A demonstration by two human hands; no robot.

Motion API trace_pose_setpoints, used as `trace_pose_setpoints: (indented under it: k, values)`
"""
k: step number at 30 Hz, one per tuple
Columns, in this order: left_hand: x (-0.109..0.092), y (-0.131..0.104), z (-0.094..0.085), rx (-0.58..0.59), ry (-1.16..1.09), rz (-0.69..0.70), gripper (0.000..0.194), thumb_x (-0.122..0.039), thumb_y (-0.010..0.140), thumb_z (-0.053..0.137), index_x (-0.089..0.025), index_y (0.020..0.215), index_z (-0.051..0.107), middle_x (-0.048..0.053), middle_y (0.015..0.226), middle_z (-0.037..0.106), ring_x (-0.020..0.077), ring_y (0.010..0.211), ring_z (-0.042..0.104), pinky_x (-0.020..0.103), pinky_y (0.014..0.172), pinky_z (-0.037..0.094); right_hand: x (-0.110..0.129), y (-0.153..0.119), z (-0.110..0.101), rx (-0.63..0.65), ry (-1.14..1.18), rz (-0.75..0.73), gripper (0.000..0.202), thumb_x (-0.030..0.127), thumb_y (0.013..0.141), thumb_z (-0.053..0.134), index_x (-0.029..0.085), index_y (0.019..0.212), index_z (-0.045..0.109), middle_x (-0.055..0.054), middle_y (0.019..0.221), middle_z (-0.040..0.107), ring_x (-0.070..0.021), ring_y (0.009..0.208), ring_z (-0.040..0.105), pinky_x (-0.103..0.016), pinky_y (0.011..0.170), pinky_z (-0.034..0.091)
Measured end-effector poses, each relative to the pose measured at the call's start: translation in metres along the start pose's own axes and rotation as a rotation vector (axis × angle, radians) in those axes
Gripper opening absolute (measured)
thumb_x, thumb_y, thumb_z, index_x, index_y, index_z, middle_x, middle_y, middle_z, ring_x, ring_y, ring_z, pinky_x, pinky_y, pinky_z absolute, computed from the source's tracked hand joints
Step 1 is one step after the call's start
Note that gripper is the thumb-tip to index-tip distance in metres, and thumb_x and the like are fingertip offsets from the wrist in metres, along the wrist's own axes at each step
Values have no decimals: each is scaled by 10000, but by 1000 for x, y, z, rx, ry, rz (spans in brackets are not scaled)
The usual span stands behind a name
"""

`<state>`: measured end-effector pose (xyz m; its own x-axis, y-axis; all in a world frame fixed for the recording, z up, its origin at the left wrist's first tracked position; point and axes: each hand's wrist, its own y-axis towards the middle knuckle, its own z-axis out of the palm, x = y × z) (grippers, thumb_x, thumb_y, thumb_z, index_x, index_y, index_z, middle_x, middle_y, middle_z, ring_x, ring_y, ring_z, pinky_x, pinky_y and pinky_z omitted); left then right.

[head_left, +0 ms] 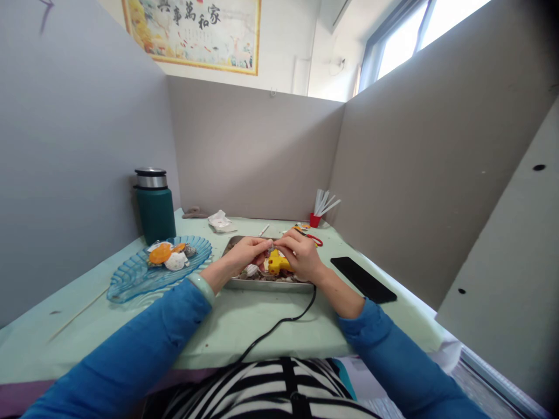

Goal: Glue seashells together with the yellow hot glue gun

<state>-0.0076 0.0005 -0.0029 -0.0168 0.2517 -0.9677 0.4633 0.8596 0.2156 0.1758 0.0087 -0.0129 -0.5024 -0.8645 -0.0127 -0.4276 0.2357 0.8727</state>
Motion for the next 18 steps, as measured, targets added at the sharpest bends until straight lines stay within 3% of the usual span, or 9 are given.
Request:
trace_pose_setpoints:
  k: [7, 13, 18]
  values:
    - [3, 1, -1, 13, -26, 8, 409, -519, 744, 591, -110, 739, 603, -61, 443, 367, 66, 410, 364, 256, 495, 473, -1, -1, 0, 13, 2, 40, 161, 250, 890, 493, 203, 889, 647, -46, 809, 579, -136, 711, 532, -258, 653, 423]
    - [4, 1, -1, 38, -31, 41, 420, -417, 706, 670, -133, 1005, 591, -83, 507, 394, 53, 440, 367, 251, 525, 483, -3, -1, 1, -6, -8, 90, 162, 249, 889, 491, 193, 859, 640, -40, 773, 561, -131, 676, 504, -256, 631, 409]
    - [3, 0, -1, 24, 33, 52, 385, -375, 689, 687, -121, 957, 578, -74, 524, 428, 63, 463, 415, 246, 520, 481, -1, 0, 1, 20, -27, 125, 162, 260, 890, 487, 185, 863, 629, -45, 803, 563, -131, 686, 503, -255, 637, 406]
